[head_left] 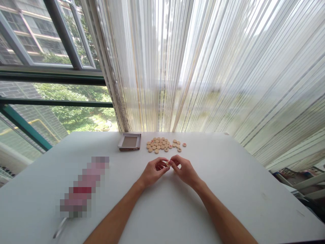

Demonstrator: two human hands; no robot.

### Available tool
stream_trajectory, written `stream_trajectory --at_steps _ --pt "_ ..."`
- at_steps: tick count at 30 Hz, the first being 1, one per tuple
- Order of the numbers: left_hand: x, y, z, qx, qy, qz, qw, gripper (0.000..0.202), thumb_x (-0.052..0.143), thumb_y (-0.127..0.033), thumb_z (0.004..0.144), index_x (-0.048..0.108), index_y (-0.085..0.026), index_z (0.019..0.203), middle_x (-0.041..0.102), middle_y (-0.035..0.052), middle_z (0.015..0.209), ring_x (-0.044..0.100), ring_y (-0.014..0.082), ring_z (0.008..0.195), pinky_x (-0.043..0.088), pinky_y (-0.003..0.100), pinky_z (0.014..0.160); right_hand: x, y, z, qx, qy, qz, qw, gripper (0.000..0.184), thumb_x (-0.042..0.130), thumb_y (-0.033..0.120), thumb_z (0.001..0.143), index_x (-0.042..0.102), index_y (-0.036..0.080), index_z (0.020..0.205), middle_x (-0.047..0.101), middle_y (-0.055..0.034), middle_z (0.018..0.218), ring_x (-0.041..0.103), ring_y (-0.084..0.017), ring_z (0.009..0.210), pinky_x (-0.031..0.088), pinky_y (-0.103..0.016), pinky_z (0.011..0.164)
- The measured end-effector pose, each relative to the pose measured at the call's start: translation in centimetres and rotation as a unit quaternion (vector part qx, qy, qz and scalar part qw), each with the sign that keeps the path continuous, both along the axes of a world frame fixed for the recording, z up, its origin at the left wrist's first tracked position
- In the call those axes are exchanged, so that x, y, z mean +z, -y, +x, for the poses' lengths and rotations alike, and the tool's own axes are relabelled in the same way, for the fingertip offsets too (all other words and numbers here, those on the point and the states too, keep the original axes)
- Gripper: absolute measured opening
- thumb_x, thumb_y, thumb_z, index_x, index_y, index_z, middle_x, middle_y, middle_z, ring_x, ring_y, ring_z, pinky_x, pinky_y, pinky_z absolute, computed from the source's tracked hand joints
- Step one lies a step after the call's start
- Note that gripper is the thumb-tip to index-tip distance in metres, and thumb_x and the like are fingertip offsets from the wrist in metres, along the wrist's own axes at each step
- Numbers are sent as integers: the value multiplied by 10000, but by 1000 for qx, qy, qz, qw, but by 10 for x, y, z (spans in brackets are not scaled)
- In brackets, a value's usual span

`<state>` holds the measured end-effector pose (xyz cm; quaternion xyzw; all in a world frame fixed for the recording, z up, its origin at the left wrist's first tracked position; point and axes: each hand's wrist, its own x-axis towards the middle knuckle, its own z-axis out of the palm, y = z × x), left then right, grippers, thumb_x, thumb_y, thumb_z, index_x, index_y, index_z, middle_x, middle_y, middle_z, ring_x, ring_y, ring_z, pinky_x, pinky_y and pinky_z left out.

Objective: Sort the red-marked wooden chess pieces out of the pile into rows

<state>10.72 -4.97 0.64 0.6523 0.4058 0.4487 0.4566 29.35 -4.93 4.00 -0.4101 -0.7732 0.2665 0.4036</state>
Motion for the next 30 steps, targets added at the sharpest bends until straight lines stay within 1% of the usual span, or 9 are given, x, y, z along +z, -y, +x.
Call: stream_trajectory --at_steps 6,13,18,23,27,30 --pt "-1 -2 0 -4 13 -7 1000 391 702 -406 801 626 -172 1105 722 70 862 667 180 769 525 264 662 4 2 1 2 10 -12 1000 109 508 267 930 602 212 929 683 -19 818 627 -151 728 494 -233 596" --pt "1 -1 0 -7 20 0 1000 391 684 -407 818 627 -165 1120 720 74 846 670 180 758 529 264 652 6 3 0 9 4 -10 1000 104 538 290 921 603 210 939 690 -19 810 655 -154 742 514 -239 609" --pt "-1 -2 1 -1 17 3 1000 396 675 -422 819 631 -166 1118 719 75 853 671 178 738 547 278 651 4 1 0 5 -9 4 1000 120 540 304 925 608 215 969 689 -19 816 665 -157 746 537 -252 641" --pt "0 -2 0 7 13 6 1000 393 673 -421 819 629 -173 1121 710 64 861 654 151 677 552 273 644 3 -4 5 -16 -23 26 999 183 512 306 943 622 232 1069 674 -42 922 667 -160 765 562 -286 697" --pt "1 -1 0 15 10 6 1000 368 667 -414 824 638 -174 1101 706 61 848 650 147 672 552 268 647 5 -8 13 -12 -37 39 998 192 488 270 952 656 241 1040 632 -53 970 665 -170 832 568 -300 734" --pt "1 0 1 21 11 5 1000 358 663 -411 825 641 -169 1087 710 63 842 647 143 661 548 262 638 5 -11 17 -19 -47 42 998 189 501 239 935 658 243 1042 612 -54 998 659 -176 866 575 -318 773"
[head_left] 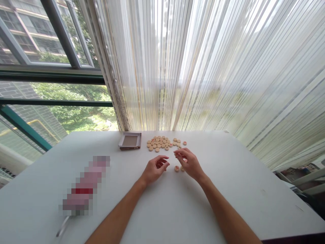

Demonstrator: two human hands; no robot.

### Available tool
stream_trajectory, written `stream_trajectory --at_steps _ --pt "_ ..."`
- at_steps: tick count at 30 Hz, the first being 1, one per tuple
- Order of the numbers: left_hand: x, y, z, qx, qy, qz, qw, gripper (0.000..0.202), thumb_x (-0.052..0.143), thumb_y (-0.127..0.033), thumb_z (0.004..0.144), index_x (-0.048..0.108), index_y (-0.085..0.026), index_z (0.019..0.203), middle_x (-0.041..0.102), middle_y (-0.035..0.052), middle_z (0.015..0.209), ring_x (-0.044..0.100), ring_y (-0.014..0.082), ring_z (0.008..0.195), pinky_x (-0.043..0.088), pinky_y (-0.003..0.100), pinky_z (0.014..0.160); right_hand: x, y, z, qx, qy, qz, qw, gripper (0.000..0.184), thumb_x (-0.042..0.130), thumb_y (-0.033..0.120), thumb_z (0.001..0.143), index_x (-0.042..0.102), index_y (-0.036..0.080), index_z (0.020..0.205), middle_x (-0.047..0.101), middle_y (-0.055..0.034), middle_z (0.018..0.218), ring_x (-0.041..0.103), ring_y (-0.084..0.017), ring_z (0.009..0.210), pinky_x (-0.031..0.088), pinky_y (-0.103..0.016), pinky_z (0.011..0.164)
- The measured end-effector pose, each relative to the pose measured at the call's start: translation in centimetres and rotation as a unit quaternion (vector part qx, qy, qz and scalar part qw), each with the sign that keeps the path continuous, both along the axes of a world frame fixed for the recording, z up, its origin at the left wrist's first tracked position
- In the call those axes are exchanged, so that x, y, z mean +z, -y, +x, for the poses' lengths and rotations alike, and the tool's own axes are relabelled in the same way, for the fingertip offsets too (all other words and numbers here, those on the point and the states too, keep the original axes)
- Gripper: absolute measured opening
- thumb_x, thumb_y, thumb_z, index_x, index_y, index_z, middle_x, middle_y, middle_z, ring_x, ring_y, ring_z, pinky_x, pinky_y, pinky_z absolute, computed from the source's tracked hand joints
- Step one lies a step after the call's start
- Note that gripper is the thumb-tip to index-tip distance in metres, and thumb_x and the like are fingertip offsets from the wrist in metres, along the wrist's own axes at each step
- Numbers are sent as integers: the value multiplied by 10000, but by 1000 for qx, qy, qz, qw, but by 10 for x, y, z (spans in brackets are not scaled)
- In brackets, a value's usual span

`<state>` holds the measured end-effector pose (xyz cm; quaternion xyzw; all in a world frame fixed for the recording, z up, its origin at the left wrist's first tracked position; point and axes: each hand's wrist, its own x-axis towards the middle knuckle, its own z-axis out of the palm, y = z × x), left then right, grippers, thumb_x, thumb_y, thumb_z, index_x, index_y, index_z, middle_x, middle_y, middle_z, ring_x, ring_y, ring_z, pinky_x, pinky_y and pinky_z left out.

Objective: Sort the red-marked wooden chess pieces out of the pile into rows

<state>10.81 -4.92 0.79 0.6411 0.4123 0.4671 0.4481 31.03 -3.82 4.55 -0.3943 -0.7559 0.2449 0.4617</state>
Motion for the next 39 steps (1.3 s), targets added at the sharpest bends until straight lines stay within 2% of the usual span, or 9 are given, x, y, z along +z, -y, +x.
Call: stream_trajectory --at_steps 4,9,17,24,27,30,33,39 --pt "0 0 0 0 -1 0 1000 341 652 -398 834 640 -163 1081 718 68 842 645 142 661 543 260 638 -2 -5 4 -20 -12 -1 1000 222 556 221 893 633 241 1099 594 -56 1050 668 -175 850 590 -338 793" --pt "1 1 -1 -5 -4 -1 1000 334 632 -391 848 638 -157 1087 729 83 865 652 154 683 547 277 652 -1 -8 7 -24 -16 -6 1000 237 592 295 883 624 229 1108 593 -70 1086 677 -176 815 603 -349 787" --pt "-1 0 -1 -4 -6 -1 1000 337 632 -407 846 640 -161 1077 735 83 855 652 155 673 546 276 649 8 -5 13 -46 26 -6 999 270 524 412 928 654 223 1071 645 -81 1026 667 -205 829 606 -358 724" --pt "-2 0 -1 -5 -12 2 1000 321 619 -397 858 636 -165 1079 731 81 857 643 149 674 542 271 650 6 -12 25 -79 46 -8 996 367 420 432 978 617 235 1217 615 -91 1060 660 -201 846 570 -360 770" --pt "-1 0 -1 -7 -12 1 1000 322 618 -393 859 632 -158 1080 728 83 860 642 150 675 542 275 657 6 -13 28 -103 56 -11 993 391 384 456 986 637 214 1161 641 -81 989 657 -184 764 550 -344 745" --pt "0 0 -1 -7 -12 -1 1000 328 618 -397 858 634 -155 1080 728 84 863 644 153 676 542 279 659 7 -13 29 -124 61 -23 990 428 359 493 984 663 193 1004 668 -54 803 646 -180 667 527 -322 682" --pt "0 1 -1 -7 -11 -3 1000 329 620 -403 854 637 -160 1076 730 80 857 644 153 673 541 278 656 9 -11 29 -117 50 -42 991 442 348 519 979 643 199 906 671 -32 713 650 -172 617 522 -299 639" --pt "-1 0 -1 -5 -9 -3 1000 340 628 -418 844 643 -164 1070 732 77 845 647 153 666 538 275 651 9 -11 29 -97 13 -50 994 399 400 518 963 645 207 1016 700 -41 766 686 -179 634 571 -312 647"
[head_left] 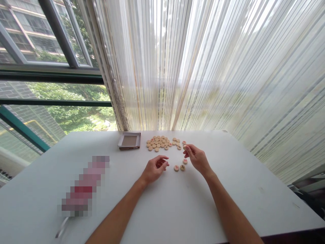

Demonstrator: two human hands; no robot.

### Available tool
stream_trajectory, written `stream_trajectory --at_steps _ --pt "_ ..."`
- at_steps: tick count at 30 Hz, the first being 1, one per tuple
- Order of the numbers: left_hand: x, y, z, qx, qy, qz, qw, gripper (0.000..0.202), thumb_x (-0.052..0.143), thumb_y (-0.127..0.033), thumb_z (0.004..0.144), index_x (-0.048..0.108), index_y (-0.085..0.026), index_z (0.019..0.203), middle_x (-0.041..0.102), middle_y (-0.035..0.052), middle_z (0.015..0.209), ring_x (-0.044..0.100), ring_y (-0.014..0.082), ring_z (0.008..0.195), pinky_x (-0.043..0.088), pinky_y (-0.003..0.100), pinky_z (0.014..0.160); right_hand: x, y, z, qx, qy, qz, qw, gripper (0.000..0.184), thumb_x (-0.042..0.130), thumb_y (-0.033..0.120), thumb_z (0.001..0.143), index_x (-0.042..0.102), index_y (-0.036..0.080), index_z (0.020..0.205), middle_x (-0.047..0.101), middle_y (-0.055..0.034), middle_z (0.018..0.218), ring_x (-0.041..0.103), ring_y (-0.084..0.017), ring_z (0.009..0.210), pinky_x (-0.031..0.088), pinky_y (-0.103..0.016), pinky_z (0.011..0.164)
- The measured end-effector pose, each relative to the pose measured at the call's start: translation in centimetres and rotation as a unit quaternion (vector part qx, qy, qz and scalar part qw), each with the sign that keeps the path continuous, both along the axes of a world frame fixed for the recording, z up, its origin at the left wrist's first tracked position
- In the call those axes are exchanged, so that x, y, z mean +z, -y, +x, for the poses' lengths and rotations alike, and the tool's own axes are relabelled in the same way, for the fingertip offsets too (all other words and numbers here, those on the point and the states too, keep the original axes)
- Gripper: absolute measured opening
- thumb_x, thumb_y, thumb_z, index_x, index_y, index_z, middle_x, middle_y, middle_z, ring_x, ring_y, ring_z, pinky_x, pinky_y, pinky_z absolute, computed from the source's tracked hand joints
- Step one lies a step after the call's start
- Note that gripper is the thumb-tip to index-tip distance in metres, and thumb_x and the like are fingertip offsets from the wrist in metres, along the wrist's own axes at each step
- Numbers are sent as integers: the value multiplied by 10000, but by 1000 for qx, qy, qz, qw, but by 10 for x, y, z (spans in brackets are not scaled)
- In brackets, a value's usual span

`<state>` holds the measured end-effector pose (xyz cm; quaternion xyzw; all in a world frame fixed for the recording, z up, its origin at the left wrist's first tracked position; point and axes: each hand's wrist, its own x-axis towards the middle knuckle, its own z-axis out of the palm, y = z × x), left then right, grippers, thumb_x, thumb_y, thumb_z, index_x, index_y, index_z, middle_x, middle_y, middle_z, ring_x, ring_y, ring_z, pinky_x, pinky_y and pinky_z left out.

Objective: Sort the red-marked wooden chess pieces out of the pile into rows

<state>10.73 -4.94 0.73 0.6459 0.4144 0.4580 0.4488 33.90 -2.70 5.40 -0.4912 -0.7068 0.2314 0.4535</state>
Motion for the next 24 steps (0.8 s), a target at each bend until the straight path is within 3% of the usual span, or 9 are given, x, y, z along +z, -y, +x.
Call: stream_trajectory --at_steps 6,11,24 --pt "0 0 0 -3 -2 -2 1000 352 627 -422 843 641 -160 1078 734 79 844 649 155 664 536 276 651 -1 -3 3 12 2 49 999 318 520 412 929 661 226 1144 682 -83 1086 690 -206 848 598 -366 776" --pt "-1 0 0 -3 -2 -1 1000 338 625 -411 847 641 -164 1076 733 75 841 647 153 670 538 275 658 -1 -4 5 29 4 55 998 260 559 345 897 681 234 1098 676 -62 1026 672 -193 842 605 -371 786" --pt "0 0 0 -6 -6 4 1000 313 613 -394 860 635 -165 1072 733 79 845 641 149 671 544 274 663 -15 -9 3 28 -2 7 1000 181 591 379 869 661 217 909 706 -35 889 695 -188 813 574 -352 809"
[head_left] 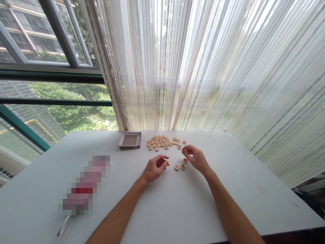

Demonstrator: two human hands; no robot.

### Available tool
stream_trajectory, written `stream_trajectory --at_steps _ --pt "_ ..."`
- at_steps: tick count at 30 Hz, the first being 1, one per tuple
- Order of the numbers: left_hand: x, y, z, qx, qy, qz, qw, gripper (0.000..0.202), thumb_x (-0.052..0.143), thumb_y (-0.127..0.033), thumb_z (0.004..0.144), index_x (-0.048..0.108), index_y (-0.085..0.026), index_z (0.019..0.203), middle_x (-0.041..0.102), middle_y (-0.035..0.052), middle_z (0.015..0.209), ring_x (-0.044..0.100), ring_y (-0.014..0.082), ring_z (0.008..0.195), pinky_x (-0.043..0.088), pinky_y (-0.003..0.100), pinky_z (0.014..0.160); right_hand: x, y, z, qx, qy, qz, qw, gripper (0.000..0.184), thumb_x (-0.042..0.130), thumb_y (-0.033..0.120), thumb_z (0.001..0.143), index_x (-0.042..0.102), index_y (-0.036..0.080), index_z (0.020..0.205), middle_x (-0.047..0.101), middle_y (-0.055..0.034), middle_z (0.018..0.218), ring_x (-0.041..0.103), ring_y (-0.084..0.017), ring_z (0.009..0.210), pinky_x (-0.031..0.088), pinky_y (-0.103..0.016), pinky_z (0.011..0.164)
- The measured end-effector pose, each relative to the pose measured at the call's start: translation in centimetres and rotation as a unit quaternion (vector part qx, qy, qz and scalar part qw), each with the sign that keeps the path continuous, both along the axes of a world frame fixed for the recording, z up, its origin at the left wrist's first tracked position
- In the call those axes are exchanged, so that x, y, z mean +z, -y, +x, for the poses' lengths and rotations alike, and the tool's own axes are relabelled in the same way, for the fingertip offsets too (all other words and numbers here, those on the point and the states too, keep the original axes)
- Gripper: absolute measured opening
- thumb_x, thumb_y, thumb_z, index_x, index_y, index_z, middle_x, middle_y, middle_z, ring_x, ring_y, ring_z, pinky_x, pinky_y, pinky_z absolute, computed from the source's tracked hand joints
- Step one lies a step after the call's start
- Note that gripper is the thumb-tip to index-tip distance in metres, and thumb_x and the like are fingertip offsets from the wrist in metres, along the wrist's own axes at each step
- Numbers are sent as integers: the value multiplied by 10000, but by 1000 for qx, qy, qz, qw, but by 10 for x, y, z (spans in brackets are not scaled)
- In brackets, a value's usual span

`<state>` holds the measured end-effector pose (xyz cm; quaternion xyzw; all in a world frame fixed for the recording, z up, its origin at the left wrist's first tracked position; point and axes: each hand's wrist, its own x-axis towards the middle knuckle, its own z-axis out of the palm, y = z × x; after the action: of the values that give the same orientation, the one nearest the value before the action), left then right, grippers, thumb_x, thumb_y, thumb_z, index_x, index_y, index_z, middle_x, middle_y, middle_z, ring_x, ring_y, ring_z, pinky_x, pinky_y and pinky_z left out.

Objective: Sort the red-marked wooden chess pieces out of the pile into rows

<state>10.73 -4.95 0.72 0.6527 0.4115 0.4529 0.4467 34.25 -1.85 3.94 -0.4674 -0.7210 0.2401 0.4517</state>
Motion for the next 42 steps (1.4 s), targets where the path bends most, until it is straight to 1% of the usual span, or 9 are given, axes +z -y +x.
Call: stream_trajectory --at_steps 4,8,12,16,19,24,36,39,42 --pt "1 1 0 1 -3 1 1000 311 613 -395 858 640 -168 1070 734 78 842 644 152 671 545 279 663 -5 -2 -2 -13 20 -26 999 186 608 387 842 676 218 879 719 -18 838 686 -184 782 562 -352 788" --pt "3 2 0 0 -3 2 1000 313 614 -391 858 640 -165 1072 734 80 841 645 153 674 546 283 670 -11 -3 -6 -15 58 -54 997 169 599 365 832 692 228 859 726 -3 811 676 -177 767 525 -344 791" --pt "3 2 0 -4 -4 2 1000 306 611 -387 861 641 -165 1070 733 77 838 641 150 677 544 278 673 -18 -5 -9 -23 96 -54 994 169 598 366 818 712 246 850 724 7 818 668 -180 803 490 -326 789" --pt "2 1 0 -3 -5 0 1000 301 608 -386 863 642 -170 1070 734 73 841 641 147 677 540 269 667 -24 -8 -8 -31 102 -53 993 192 596 383 811 719 248 869 721 1 830 661 -183 804 485 -306 758" --pt "0 1 0 -3 -7 1 1000 297 604 -388 865 645 -170 1062 735 71 838 641 147 677 537 266 666 -26 -9 -7 -39 105 -49 992 197 604 385 803 725 245 869 720 -5 836 659 -183 811 481 -296 769" --pt "-1 0 0 -6 -13 1 1000 289 598 -389 870 652 -167 1047 734 72 839 641 147 685 535 264 671 -27 -10 -8 -53 110 -38 992 182 614 381 807 726 256 876 706 -7 853 656 -183 833 476 -299 807" --pt "-2 -1 0 -7 -15 -7 1000 305 611 -401 857 661 -157 1034 735 78 840 651 155 689 539 269 672 -25 -9 -10 -75 131 -18 988 143 634 341 814 727 247 870 684 -32 846 648 -196 838 475 -312 822" --pt "-3 -1 -1 -9 -14 -8 1000 306 614 -400 856 660 -155 1033 734 79 842 652 156 696 540 269 674 -24 -8 -7 -75 134 -13 988 171 587 353 851 726 254 859 697 -24 825 647 -200 846 475 -309 805" --pt "-5 -2 -1 -9 -17 -6 1000 301 612 -397 859 657 -153 1028 732 78 837 649 153 690 539 268 671 -21 -9 -1 -89 132 -8 987 254 510 390 897 714 243 866 706 -29 827 649 -205 836 477 -312 780"
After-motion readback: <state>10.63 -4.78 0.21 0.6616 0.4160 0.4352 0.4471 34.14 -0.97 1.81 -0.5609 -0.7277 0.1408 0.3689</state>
